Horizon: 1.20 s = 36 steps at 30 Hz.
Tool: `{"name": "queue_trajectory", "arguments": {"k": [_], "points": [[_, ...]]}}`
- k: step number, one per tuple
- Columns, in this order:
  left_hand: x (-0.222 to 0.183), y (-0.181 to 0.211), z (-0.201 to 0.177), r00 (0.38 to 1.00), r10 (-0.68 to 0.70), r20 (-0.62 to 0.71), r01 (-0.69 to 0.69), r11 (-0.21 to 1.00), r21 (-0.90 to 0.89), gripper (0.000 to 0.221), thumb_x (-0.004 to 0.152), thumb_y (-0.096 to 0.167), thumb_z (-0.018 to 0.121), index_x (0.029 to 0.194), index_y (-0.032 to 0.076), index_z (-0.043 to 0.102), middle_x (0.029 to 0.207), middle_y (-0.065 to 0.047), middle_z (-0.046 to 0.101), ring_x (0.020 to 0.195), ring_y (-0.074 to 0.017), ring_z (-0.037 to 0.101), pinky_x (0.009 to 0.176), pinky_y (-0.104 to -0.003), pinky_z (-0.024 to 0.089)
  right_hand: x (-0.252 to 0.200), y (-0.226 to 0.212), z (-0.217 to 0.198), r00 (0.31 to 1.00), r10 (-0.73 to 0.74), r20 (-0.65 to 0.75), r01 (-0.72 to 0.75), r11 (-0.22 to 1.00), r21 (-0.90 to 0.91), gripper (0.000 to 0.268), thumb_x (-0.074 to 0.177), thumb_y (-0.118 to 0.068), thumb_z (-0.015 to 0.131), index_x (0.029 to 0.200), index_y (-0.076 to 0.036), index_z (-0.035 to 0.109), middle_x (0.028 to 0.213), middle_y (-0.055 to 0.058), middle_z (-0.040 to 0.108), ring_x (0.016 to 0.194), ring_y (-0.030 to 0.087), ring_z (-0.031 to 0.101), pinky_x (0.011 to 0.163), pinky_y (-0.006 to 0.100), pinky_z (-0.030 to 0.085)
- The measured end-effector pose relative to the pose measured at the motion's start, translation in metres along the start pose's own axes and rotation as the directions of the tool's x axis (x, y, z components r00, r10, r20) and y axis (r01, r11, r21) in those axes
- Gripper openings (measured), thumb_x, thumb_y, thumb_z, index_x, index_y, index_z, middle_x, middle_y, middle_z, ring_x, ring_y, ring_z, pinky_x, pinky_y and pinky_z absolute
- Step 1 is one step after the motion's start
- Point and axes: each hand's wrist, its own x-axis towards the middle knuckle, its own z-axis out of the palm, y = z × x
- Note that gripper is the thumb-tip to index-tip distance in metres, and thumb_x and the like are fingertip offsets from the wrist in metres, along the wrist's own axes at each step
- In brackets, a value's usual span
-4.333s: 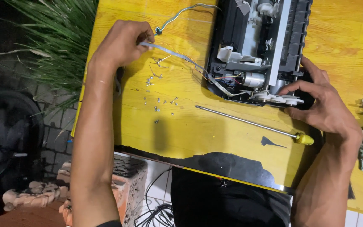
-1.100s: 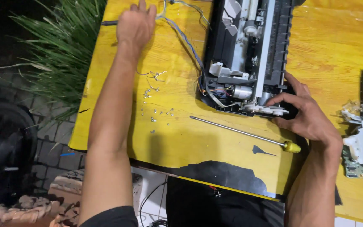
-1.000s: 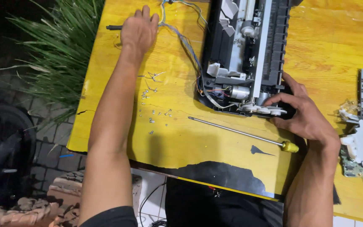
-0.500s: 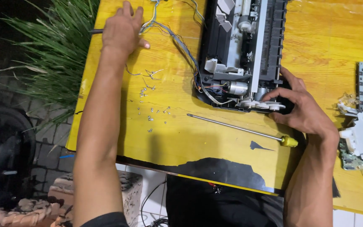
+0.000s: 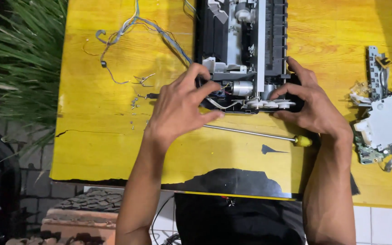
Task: Disassembling a printer by removing screws and detaching the internal paper sensor unit and frame.
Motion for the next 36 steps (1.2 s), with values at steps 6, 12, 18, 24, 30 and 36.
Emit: {"name": "queue_trajectory", "arguments": {"k": [6,12,18,24,30,36], "points": [[0.0,-0.003,0.018,0.961,0.069,-0.269,-0.084,0.996,-0.043,0.028,0.082,0.024,0.096,0.101,0.014,0.078,0.115,-0.002,0.056,0.074,-0.0193,0.057,0.042,-0.035,0.048,0.001,-0.005,-0.001,1.0,-0.006,-0.013,0.006,1.0,0.011,0.044,0.07,-0.005,0.087,0.109,-0.016,0.07,0.175,0.024,0.014,0.162,0.048,0.013,0.127,0.069,0.015],[-0.008,-0.008,0.013,0.944,0.147,-0.297,-0.188,0.975,-0.117,0.017,0.086,0.011,0.092,0.093,0.015,0.077,0.119,-0.002,0.056,0.075,-0.0194,0.055,0.048,-0.031,0.046,0.0,-0.008,-0.003,1.0,0.003,0.013,-0.003,1.0,0.028,0.042,0.073,-0.004,0.085,0.111,-0.016,0.069,0.176,0.023,0.011,0.163,0.047,0.011,0.127,0.068,0.015],[-0.01,-0.011,0.01,0.952,0.214,-0.221,-0.264,0.938,-0.227,0.015,0.087,0.003,0.081,0.082,0.011,0.07,0.117,-0.005,0.057,0.074,-0.0199,0.051,0.065,-0.034,0.048,0.001,-0.008,-0.003,1.0,0.014,0.018,-0.014,1.0,-0.001,0.045,0.071,-0.004,0.087,0.11,-0.016,0.07,0.175,0.022,0.013,0.161,0.047,0.012,0.125,0.067,0.014],[-0.014,-0.011,0.014,0.969,0.183,-0.164,-0.216,0.953,-0.212,0.009,0.082,0.007,0.082,0.084,0.013,0.076,0.118,-0.006,0.058,0.085,-0.0246,0.061,0.054,-0.038,0.052,0.001,-0.05,-0.006,0.974,-0.015,-0.224,-0.023,0.986,-0.164,0.046,0.091,-0.033,0.075,0.126,-0.006,0.067,0.161,0.027,0.044,0.148,0.044,0.037,0.119,0.069,0.028],[-0.017,-0.014,0.02,0.98,0.104,-0.17,-0.148,0.951,-0.27,0.008,0.079,0.019,0.082,0.083,0.016,0.075,0.115,-0.001,0.057,0.087,-0.0235,0.061,0.074,-0.038,0.058,0.006,-0.025,0.035,0.91,0.003,-0.415,-0.138,0.945,-0.296,0.024,0.091,-0.044,0.088,0.098,-0.023,0.077,0.094,-0.001,0.07,0.097,0.023,0.06,0.092,0.039,0.042],[-0.017,-0.015,0.023,0.983,0.089,-0.158,-0.129,0.955,-0.268,0.007,0.078,0.018,0.081,0.082,0.016,0.075,0.116,-0.001,0.057,0.088,-0.024,0.062,0.075,-0.038,0.058,0.013,-0.032,0.059,0.907,-0.034,-0.42,-0.105,0.948,-0.302,0.044,0.092,-0.046,0.085,0.095,-0.003,0.075,0.086,0.015,0.071,0.085,0.029,0.063,0.084,0.04,0.046]]}}
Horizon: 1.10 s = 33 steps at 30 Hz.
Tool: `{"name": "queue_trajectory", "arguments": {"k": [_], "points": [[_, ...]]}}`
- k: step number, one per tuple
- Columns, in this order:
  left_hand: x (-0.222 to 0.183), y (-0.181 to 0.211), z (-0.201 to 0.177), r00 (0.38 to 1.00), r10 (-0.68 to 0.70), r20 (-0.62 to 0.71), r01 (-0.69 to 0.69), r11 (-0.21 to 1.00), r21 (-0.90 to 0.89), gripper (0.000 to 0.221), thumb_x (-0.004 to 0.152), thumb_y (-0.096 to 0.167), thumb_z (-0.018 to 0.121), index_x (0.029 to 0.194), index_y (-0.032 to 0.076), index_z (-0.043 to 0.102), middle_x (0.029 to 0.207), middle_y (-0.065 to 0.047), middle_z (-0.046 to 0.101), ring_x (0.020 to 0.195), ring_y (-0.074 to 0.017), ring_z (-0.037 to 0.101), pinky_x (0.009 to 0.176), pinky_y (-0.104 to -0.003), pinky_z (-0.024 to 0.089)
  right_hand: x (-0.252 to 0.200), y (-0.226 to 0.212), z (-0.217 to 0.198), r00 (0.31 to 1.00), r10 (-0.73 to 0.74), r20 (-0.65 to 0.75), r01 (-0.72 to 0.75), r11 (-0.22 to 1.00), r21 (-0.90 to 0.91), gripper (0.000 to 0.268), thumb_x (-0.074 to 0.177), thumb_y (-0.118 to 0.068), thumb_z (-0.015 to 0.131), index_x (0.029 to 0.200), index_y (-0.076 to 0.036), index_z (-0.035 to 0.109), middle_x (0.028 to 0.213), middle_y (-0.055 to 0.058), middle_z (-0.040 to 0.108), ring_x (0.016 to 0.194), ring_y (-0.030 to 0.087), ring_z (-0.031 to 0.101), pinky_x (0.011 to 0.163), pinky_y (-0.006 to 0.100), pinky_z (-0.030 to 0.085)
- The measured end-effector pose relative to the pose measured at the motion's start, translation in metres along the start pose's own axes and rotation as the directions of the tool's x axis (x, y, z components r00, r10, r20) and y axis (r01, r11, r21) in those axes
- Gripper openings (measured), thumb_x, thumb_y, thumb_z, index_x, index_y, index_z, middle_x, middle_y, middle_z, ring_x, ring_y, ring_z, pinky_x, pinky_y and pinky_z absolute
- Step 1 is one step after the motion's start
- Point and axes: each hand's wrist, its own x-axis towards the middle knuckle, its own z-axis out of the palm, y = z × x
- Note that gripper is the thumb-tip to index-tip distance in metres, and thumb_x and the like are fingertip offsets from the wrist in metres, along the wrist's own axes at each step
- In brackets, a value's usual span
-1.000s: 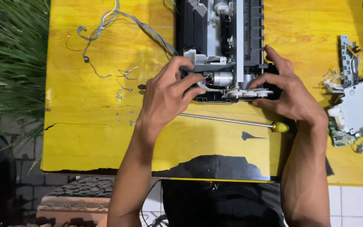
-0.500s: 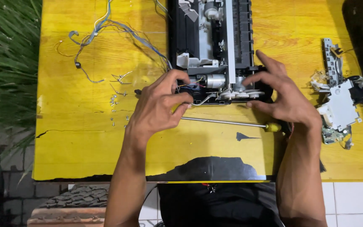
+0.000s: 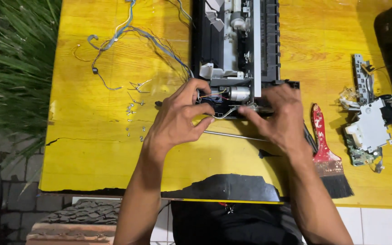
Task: Disassembling a printer by removing screws and detaching the internal paper sensor unit and frame.
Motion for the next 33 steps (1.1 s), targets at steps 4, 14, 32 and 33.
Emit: {"name": "queue_trajectory", "arguments": {"k": [4,14,32,33], "points": [[0.001,0.004,-0.004,1.0,-0.013,0.002,0.013,1.0,0.0,0.007,0.08,0.017,0.08,0.082,0.014,0.075,0.116,-0.004,0.057,0.088,-0.0254,0.062,0.075,-0.039,0.058,-0.009,0.013,0.018,0.999,0.0,-0.051,0.002,0.999,0.047,0.035,0.096,-0.037,0.082,0.086,-0.004,0.074,0.076,0.012,0.069,0.074,0.029,0.063,0.078,0.041,0.047],[0.001,0.003,-0.003,1.0,-0.017,0.016,0.016,0.999,0.048,0.007,0.079,0.017,0.082,0.08,0.014,0.075,0.114,-0.003,0.057,0.09,-0.0249,0.062,0.074,-0.039,0.059,-0.012,0.012,0.031,0.977,-0.024,-0.212,0.044,0.995,0.088,0.03,0.095,-0.032,0.082,0.081,-0.007,0.073,0.065,0.006,0.061,0.062,0.023,0.057,0.067,0.036,0.044],[0.005,0.003,0.001,0.999,0.026,-0.048,-0.025,1.0,0.016,0.01,0.08,0.016,0.082,0.085,0.013,0.073,0.112,-0.003,0.059,0.09,-0.0246,0.061,0.079,-0.034,0.056,0.054,-0.015,-0.004,0.943,0.334,0.01,-0.329,0.924,0.193,0.039,0.091,-0.036,0.084,0.07,-0.009,0.065,0.056,0.009,0.06,0.052,0.029,0.06,0.055,0.039,0.046],[0.004,0.002,0.002,0.999,0.015,-0.036,-0.016,1.0,-0.016,0.007,0.081,0.012,0.081,0.082,0.01,0.074,0.111,-0.005,0.059,0.094,-0.026,0.062,0.084,-0.032,0.056,0.055,-0.015,-0.002,0.933,0.358,0.027,-0.355,0.906,0.23,0.042,0.091,-0.034,0.083,0.068,-0.007,0.061,0.052,0.009,0.057,0.048,0.027,0.057,0.052,0.035,0.043]]}}
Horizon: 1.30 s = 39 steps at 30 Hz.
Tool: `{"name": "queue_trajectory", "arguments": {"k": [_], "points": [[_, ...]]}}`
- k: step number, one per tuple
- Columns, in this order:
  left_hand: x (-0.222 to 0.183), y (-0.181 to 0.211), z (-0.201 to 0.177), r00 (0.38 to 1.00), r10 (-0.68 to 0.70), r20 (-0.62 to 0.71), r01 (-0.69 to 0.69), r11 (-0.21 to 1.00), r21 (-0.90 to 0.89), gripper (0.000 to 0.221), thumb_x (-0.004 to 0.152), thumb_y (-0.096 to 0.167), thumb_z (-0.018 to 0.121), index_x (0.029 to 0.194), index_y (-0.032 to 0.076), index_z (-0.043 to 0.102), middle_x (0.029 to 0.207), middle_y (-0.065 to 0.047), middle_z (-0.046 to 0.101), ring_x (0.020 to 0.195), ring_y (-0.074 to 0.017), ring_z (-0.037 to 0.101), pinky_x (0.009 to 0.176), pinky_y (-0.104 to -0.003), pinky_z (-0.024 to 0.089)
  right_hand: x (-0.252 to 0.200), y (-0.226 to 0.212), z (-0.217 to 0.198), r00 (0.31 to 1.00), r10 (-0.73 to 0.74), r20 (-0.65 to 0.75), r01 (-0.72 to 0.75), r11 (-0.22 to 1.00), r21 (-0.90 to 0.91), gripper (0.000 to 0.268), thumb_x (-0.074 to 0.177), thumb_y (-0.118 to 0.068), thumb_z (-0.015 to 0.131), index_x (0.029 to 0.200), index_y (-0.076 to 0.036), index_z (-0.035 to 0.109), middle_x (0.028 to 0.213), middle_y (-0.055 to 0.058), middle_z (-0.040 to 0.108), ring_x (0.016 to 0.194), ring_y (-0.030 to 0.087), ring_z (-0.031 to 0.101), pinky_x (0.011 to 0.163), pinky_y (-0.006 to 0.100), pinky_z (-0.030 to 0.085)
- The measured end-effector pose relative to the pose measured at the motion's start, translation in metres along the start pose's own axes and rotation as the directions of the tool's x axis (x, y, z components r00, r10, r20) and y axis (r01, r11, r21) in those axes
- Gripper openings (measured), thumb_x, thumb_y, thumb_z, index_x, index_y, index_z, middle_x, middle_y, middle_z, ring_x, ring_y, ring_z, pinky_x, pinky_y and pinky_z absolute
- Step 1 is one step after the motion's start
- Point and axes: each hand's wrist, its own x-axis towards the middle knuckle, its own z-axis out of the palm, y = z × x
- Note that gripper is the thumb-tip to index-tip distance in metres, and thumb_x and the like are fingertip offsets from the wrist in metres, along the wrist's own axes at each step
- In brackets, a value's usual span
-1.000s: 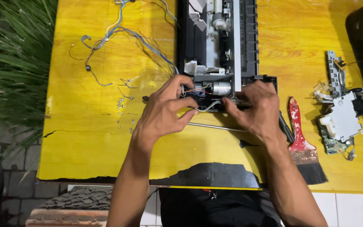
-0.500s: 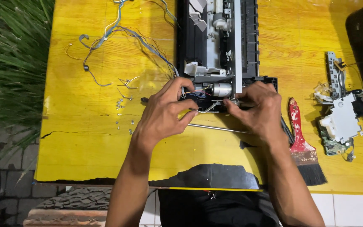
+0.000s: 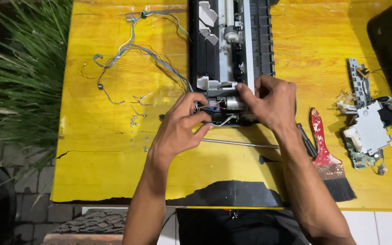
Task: Disassembling a printer by removing screws and detaching the internal paper sensor unit and frame.
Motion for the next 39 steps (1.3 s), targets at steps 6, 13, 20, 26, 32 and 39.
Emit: {"name": "queue_trajectory", "arguments": {"k": [6,13,20,26,32,39], "points": [[-0.003,-0.001,0.002,1.0,-0.016,0.024,0.017,0.999,-0.033,0.007,0.08,0.007,0.081,0.083,0.008,0.075,0.112,-0.008,0.058,0.097,-0.0285,0.062,0.088,-0.034,0.056,-0.002,0.01,0.006,1.0,0.004,0.011,-0.006,0.991,0.137,0.043,0.094,-0.028,0.083,0.065,-0.006,0.059,0.049,0.008,0.054,0.042,0.021,0.052,0.045,0.03,0.039],[-0.001,0.002,-0.004,0.999,-0.024,0.046,0.026,0.999,-0.044,0.006,0.082,0.007,0.08,0.082,0.006,0.074,0.11,-0.009,0.056,0.091,-0.0279,0.059,0.084,-0.037,0.055,0.0,0.009,0.003,0.999,-0.007,0.034,-0.001,0.978,0.209,0.043,0.094,-0.023,0.082,0.065,-0.005,0.056,0.049,0.01,0.051,0.044,0.02,0.047,0.046,0.033,0.036],[0.0,0.001,-0.002,0.999,-0.013,0.053,0.014,0.999,-0.035,0.008,0.081,0.007,0.081,0.082,0.006,0.073,0.11,-0.009,0.057,0.09,-0.0278,0.059,0.082,-0.037,0.055,-0.005,0.015,0.007,0.999,-0.027,0.029,0.02,0.975,0.222,0.048,0.097,-0.024,0.081,0.062,-0.006,0.054,0.045,0.009,0.05,0.041,0.018,0.046,0.044,0.029,0.035],[0.003,0.004,-0.008,0.995,-0.008,0.099,0.007,1.0,0.006,0.012,0.08,0.01,0.084,0.085,0.006,0.073,0.105,-0.009,0.057,0.091,-0.0293,0.061,0.082,-0.039,0.057,-0.005,0.018,0.007,0.998,-0.037,0.053,0.022,0.964,0.265,0.049,0.097,-0.024,0.079,0.06,-0.007,0.052,0.044,0.008,0.048,0.041,0.016,0.044,0.043,0.028,0.033],[0.001,0.002,-0.005,0.992,-0.016,0.127,0.013,1.0,0.018,0.009,0.082,0.005,0.08,0.083,0.006,0.072,0.104,-0.008,0.057,0.092,-0.0293,0.059,0.083,-0.038,0.056,-0.01,0.009,0.006,0.998,-0.003,0.065,-0.019,0.942,0.335,0.048,0.093,-0.023,0.081,0.059,-0.007,0.05,0.043,0.009,0.047,0.042,0.015,0.042,0.043,0.029,0.033],[-0.003,0.001,-0.006,0.986,0.035,0.163,-0.04,0.999,0.023,0.009,0.085,0.003,0.076,0.08,0.006,0.07,0.101,-0.007,0.057,0.092,-0.0307,0.062,0.077,-0.037,0.059,-0.018,0.0,0.0,0.994,0.045,0.103,-0.074,0.952,0.297,0.047,0.088,-0.024,0.081,0.059,-0.007,0.05,0.043,0.01,0.048,0.045,0.016,0.044,0.046,0.032,0.036]]}}
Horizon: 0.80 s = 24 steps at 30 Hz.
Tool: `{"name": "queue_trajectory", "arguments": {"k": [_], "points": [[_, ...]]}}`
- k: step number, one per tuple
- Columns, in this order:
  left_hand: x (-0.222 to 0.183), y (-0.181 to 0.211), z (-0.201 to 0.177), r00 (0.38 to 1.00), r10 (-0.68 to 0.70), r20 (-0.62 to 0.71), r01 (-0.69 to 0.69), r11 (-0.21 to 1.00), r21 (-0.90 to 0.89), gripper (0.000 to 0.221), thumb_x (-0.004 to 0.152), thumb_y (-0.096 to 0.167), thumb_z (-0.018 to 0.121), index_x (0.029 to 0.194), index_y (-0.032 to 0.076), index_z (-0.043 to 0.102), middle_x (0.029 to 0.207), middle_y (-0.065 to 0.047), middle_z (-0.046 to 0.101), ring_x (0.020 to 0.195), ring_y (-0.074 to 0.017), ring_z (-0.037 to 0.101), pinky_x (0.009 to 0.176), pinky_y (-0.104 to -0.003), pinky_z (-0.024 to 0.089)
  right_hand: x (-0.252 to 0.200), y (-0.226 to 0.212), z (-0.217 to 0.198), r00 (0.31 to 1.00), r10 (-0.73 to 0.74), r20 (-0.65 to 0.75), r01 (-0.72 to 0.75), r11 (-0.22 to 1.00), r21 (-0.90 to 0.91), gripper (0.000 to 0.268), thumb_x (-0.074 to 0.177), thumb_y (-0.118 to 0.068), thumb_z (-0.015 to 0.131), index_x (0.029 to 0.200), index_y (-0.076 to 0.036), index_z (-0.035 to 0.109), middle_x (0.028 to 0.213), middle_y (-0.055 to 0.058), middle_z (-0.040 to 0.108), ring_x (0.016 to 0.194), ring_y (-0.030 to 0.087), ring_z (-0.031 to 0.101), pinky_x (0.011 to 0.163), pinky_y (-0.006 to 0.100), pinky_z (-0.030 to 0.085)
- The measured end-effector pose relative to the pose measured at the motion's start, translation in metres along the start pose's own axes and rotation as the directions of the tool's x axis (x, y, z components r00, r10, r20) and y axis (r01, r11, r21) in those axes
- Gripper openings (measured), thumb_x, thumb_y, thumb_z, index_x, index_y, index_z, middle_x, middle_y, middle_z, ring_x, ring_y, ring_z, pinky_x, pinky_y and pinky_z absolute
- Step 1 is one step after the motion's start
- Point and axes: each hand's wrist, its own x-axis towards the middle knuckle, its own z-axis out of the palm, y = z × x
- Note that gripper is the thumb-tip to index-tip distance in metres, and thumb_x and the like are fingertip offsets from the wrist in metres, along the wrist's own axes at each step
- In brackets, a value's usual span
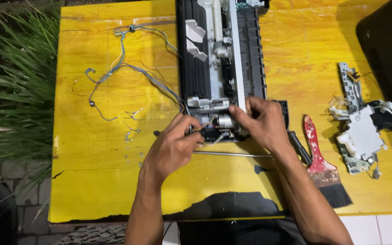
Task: Disassembling a printer by removing screws and detaching the internal paper sensor unit and frame.
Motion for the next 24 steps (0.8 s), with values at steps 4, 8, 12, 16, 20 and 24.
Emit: {"name": "queue_trajectory", "arguments": {"k": [4,8,12,16,20,24], "points": [[0.004,0.015,-0.016,0.999,-0.009,0.04,0.01,1.0,-0.018,0.01,0.085,0.007,0.075,0.078,0.008,0.067,0.098,-0.005,0.056,0.094,-0.0295,0.064,0.077,-0.037,0.06,-0.013,0.003,-0.006,0.998,0.049,0.045,-0.047,0.998,-0.041,0.047,0.086,-0.026,0.083,0.059,-0.005,0.051,0.045,0.015,0.051,0.043,0.024,0.049,0.047,0.035,0.039],[0.006,0.021,-0.019,0.973,-0.122,0.195,0.11,0.991,0.073,0.005,0.088,0.007,0.067,0.086,0.005,0.064,0.102,-0.005,0.057,0.087,-0.0273,0.06,0.038,-0.049,0.043,-0.019,0.002,-0.013,0.981,0.037,0.191,-0.004,0.985,-0.171,0.041,0.094,-0.034,0.069,0.062,-0.015,0.052,0.05,-0.003,0.052,0.037,0.011,0.043,0.035,0.026,0.037],[0.0,0.016,-0.016,0.977,-0.099,0.188,0.065,0.981,0.182,0.032,0.078,0.008,0.069,0.106,0.017,0.056,0.109,0.0,0.06,0.09,-0.0244,0.061,0.038,-0.04,0.049,-0.013,-0.015,-0.018,0.979,0.012,0.202,0.022,0.986,-0.168,0.042,0.092,-0.035,0.069,0.06,-0.016,0.048,0.049,-0.004,0.047,0.041,0.01,0.041,0.039,0.027,0.034],[0.011,0.018,-0.013,0.99,-0.136,0.025,0.132,0.984,0.122,0.011,0.094,0.012,0.07,0.085,0.008,0.066,0.106,-0.003,0.068,0.082,-0.0249,0.063,0.062,-0.041,0.055,-0.006,-0.027,-0.02,0.973,0.049,0.225,-0.011,0.986,-0.169,0.039,0.088,-0.031,0.073,0.06,-0.013,0.051,0.053,-0.003,0.051,0.046,0.01,0.045,0.044,0.025,0.035],[0.016,0.02,-0.013,0.951,-0.309,0.012,0.307,0.947,0.092,0.006,0.091,0.02,0.072,0.093,0.017,0.066,0.1,-0.001,0.071,0.072,-0.019,0.067,0.058,-0.035,0.054,-0.006,-0.032,-0.021,0.955,0.197,0.223,-0.17,0.976,-0.134,0.038,0.084,-0.029,0.075,0.06,-0.013,0.05,0.057,-0.002,0.054,0.048,0.01,0.047,0.044,0.024,0.036],[0.002,0.019,-0.023,0.963,-0.236,0.126,0.234,0.972,0.036,0.035,0.086,0.019,0.071,0.12,0.022,0.065,0.125,-0.008,0.065,0.094,-0.0264,0.072,0.062,-0.042,0.055,-0.006,-0.031,-0.022,0.946,0.228,0.231,-0.198,0.969,-0.144,0.033,0.085,-0.031,0.073,0.063,-0.013,0.056,0.059,-0.003,0.056,0.046,0.008,0.045,0.038,0.023,0.033]]}}
